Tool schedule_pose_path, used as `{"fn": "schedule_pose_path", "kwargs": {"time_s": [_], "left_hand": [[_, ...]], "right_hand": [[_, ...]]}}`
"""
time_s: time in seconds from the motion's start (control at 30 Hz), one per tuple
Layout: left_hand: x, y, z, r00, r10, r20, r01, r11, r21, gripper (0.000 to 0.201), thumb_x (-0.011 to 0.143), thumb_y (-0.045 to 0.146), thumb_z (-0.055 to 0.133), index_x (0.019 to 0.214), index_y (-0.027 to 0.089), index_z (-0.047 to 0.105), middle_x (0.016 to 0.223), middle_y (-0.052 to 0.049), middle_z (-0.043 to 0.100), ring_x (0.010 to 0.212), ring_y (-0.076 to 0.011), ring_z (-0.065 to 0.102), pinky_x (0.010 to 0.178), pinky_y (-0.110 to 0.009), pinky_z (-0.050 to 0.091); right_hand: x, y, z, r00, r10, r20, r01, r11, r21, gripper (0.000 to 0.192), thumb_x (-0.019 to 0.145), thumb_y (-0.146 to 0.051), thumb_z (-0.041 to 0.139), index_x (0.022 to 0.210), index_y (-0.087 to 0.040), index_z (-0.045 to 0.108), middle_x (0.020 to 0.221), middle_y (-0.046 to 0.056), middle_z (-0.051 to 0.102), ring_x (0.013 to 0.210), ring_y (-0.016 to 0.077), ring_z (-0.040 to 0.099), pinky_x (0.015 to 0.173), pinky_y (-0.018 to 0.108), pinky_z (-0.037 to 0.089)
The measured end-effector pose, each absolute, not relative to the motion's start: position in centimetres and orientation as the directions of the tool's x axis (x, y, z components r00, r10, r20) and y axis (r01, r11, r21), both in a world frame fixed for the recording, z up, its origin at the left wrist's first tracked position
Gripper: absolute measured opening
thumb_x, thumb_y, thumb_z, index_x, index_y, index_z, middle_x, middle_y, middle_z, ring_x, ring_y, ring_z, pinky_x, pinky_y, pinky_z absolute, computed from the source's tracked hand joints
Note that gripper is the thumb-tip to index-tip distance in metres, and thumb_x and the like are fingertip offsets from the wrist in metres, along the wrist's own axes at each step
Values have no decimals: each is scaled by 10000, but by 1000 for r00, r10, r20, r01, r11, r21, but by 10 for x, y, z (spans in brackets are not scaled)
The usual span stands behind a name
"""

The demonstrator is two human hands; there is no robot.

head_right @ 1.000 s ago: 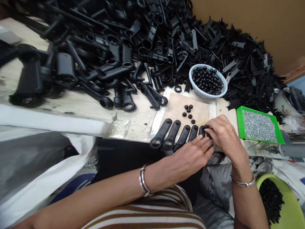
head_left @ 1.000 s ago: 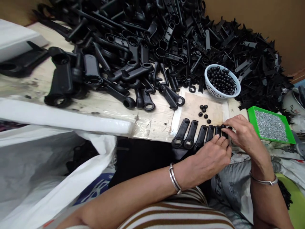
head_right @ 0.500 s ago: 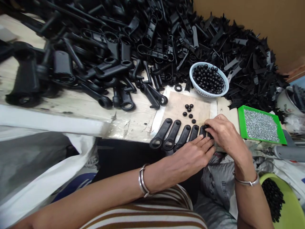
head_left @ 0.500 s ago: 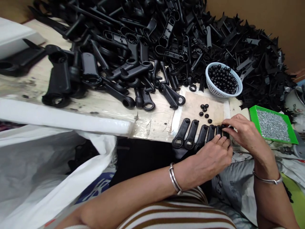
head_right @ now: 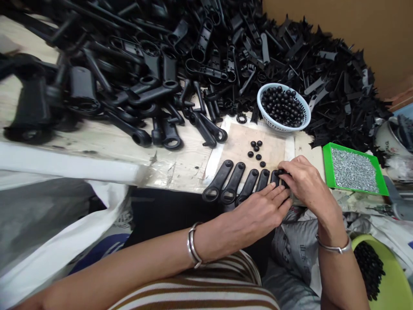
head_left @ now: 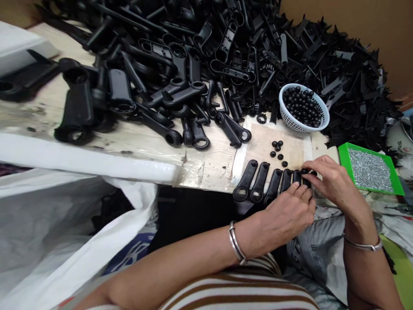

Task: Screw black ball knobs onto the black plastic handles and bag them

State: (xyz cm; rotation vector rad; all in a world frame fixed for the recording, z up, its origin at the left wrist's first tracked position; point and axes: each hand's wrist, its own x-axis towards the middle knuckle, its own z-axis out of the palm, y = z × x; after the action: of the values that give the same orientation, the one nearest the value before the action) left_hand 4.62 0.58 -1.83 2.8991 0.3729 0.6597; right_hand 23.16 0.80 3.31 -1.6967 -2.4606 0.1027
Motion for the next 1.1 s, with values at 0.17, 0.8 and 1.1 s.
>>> {"fn": "schedule_pose_path", "kwargs": {"time_s": [0.17, 0.8, 1.1], "left_hand": [[47, 6, -18, 872, 274, 407, 215, -959, 186, 250, 962, 124, 436, 1148, 60, 590, 1196, -170, 652, 1172, -235, 596, 1025, -374, 424], [46, 8, -12, 894, 267, 359, 203, -957, 206, 256, 971, 132, 423, 1148, 64, 594, 1219, -171, 658, 1202, -241, 591, 1029, -377, 433], [44, 11, -9, 900, 254, 354, 189, -960, 208, 254, 960, 144, 446, 1148, 51, 590, 1203, -181, 649, 1188, -263, 591, 1031, -390, 436]], "right_hand": [[233, 7, 31, -352, 932, 88, 919, 362, -160, 179, 916, -221, 579, 1067, -253, 670, 859, 63, 687, 876, 234, 594, 730, 363, 505], [223, 9, 35, -381, 925, 10, 918, 379, -119, 165, 936, -183, 527, 975, -212, 685, 879, 83, 685, 872, 247, 562, 736, 384, 478], [221, 10, 39, -444, 896, -3, 895, 443, -54, 141, 919, -115, 528, 952, -170, 653, 874, 95, 671, 882, 240, 554, 702, 353, 469]]}}
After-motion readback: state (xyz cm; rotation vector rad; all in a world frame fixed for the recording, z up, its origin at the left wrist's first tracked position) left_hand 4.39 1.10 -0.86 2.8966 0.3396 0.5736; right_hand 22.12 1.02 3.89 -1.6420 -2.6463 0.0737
